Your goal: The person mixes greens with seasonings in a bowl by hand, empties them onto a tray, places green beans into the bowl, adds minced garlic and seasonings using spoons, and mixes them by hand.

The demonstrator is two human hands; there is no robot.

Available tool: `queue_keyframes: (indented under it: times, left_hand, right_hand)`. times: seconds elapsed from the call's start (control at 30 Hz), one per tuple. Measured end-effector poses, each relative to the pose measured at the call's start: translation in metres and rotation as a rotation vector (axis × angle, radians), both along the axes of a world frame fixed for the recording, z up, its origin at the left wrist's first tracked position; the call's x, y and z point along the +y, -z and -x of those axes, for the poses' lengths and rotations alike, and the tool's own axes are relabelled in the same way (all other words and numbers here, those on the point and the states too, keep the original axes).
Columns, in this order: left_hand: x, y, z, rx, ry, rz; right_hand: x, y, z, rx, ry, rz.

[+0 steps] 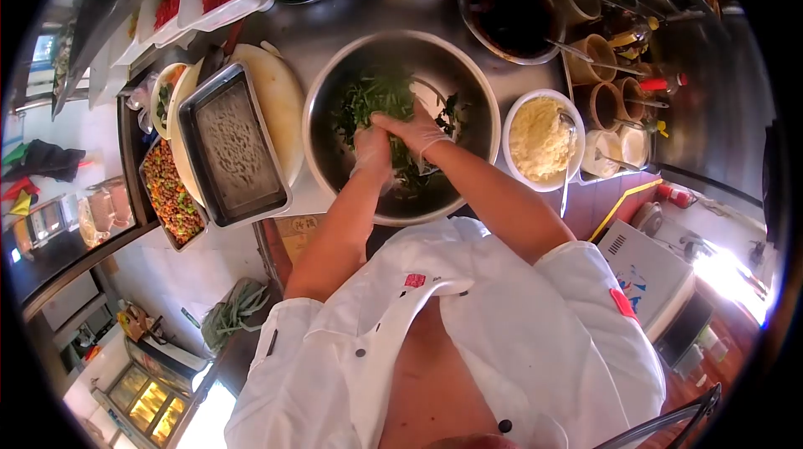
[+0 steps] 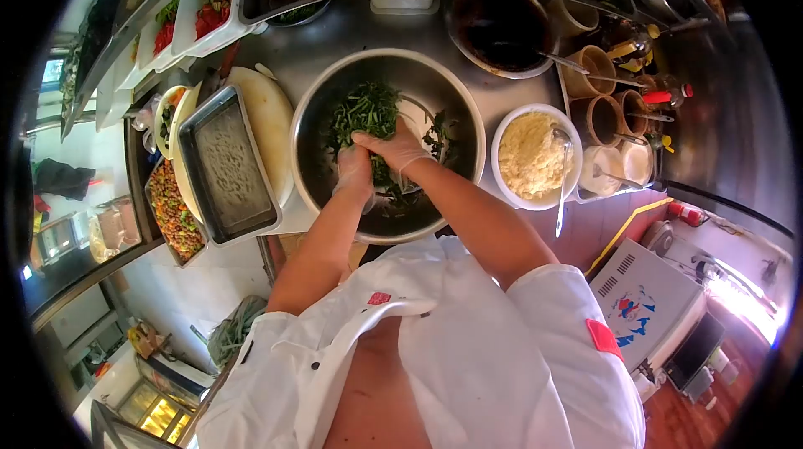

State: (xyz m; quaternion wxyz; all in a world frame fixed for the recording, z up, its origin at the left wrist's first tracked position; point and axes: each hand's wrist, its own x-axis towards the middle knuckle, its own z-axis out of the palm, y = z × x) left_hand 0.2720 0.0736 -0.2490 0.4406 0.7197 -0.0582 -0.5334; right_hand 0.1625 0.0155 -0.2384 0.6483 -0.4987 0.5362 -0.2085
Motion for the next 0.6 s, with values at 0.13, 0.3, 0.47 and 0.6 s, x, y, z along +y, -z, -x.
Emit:
queue_keyframes:
  times: [0.13, 0.3, 0.47, 0.6]
  left_hand:
    - [-0.007, -0.004, -0.025, -0.344, 0.304, -0.129]
    - [-0.020, -0.034, -0.077, -0.378, 0.656, -0.075]
    - [-0.073, -0.007, -0.049, -0.257, 0.477, -0.127]
    - [-0.068, 0.001, -0.053, -0.280, 0.646, -0.016]
  right_hand:
    - [-0.021, -0.024, 0.022, 0.216, -0.098, -0.098]
    - [-0.060, -0.024, 0.030, 0.399, -0.073, -0.141]
    - [-0.081, 0.047, -0.004, 0.212, -0.006, -0.376]
    - [-0.048, 0.031, 0.005, -0.176, -0.062, -0.329]
